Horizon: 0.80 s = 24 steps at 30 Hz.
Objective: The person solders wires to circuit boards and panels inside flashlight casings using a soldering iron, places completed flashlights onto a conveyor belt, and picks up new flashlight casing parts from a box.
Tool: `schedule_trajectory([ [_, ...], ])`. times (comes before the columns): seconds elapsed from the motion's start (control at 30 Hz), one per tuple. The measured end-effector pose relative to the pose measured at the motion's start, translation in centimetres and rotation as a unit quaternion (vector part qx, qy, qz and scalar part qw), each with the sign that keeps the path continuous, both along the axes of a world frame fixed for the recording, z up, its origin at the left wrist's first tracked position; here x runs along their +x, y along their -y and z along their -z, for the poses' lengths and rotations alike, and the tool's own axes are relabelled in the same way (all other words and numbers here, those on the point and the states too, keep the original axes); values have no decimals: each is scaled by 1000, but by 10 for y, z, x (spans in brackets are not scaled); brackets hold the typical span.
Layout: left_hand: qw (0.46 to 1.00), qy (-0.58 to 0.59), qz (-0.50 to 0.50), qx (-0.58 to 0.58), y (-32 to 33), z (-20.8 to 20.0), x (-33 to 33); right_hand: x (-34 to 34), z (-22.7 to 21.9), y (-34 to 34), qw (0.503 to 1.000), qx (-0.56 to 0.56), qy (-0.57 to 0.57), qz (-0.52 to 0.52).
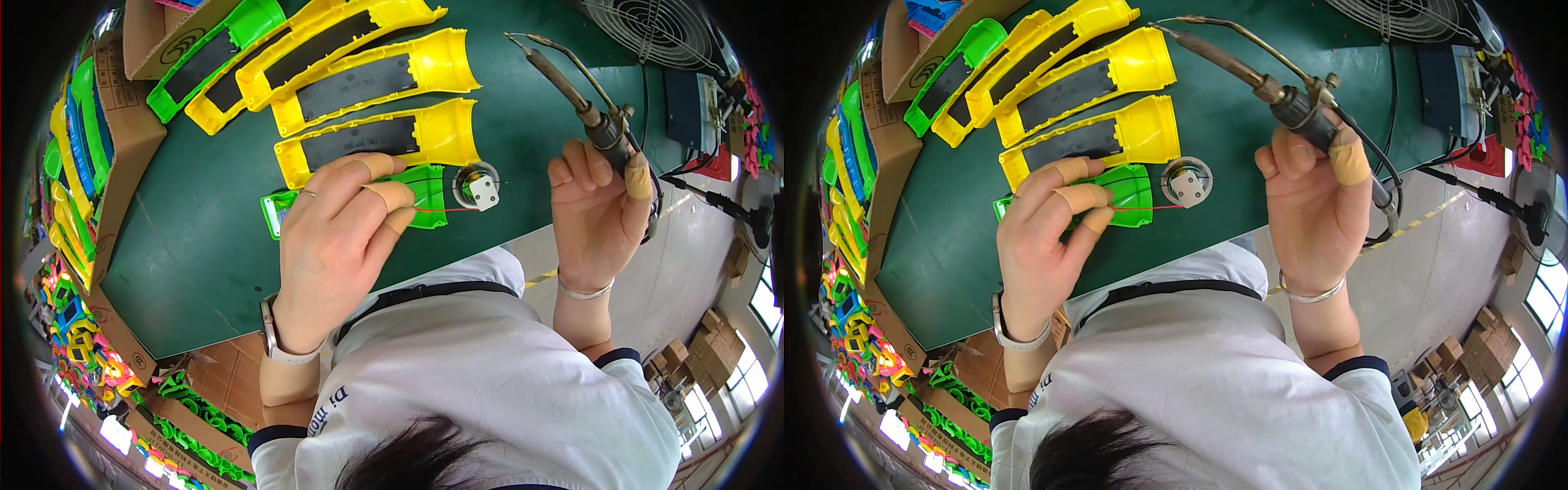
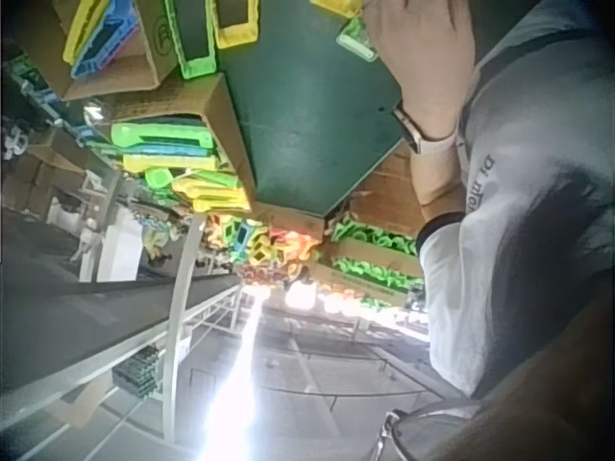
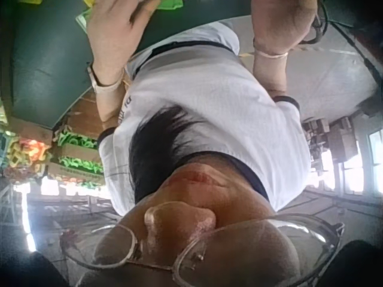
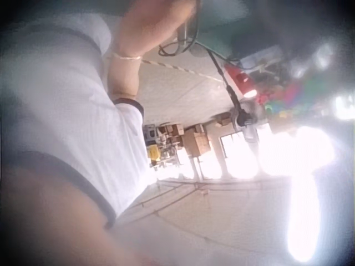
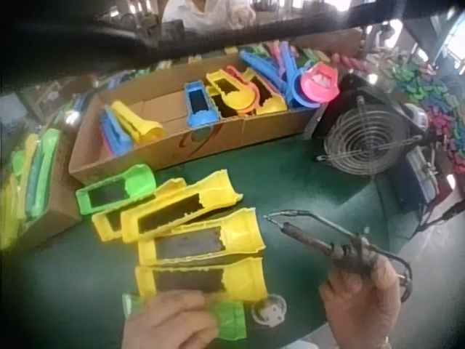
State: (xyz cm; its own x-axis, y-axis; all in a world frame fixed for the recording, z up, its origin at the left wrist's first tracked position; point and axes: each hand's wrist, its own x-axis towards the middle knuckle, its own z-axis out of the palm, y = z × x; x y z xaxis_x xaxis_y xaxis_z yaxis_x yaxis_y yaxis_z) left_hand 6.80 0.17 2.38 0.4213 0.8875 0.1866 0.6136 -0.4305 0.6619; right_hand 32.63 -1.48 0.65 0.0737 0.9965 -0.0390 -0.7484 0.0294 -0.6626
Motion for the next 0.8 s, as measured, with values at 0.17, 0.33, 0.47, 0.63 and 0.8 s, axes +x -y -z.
schedule_trajectory([
  [0.17, 994, 69, -87, -4, -4, 5, -1, -15, 3, -8, 999, 6, 44, 6],
  [0.33, 985, 50, -157, -46, -11, 3, -2, -46, 18, -26, 999, 0, 52, 9],
  [0.47, 988, -51, -142, 10, -17, 0, -11, -72, 23, -25, 999, -35, 8, -38],
  [0.63, 988, -108, -110, 27, -21, -2, -17, -48, 11, -26, 999, -39, 31, -20],
  [0.8, 987, -133, -95, -2, -24, -8, -19, -17, -6, -21, 974, 8, 221, -39],
])
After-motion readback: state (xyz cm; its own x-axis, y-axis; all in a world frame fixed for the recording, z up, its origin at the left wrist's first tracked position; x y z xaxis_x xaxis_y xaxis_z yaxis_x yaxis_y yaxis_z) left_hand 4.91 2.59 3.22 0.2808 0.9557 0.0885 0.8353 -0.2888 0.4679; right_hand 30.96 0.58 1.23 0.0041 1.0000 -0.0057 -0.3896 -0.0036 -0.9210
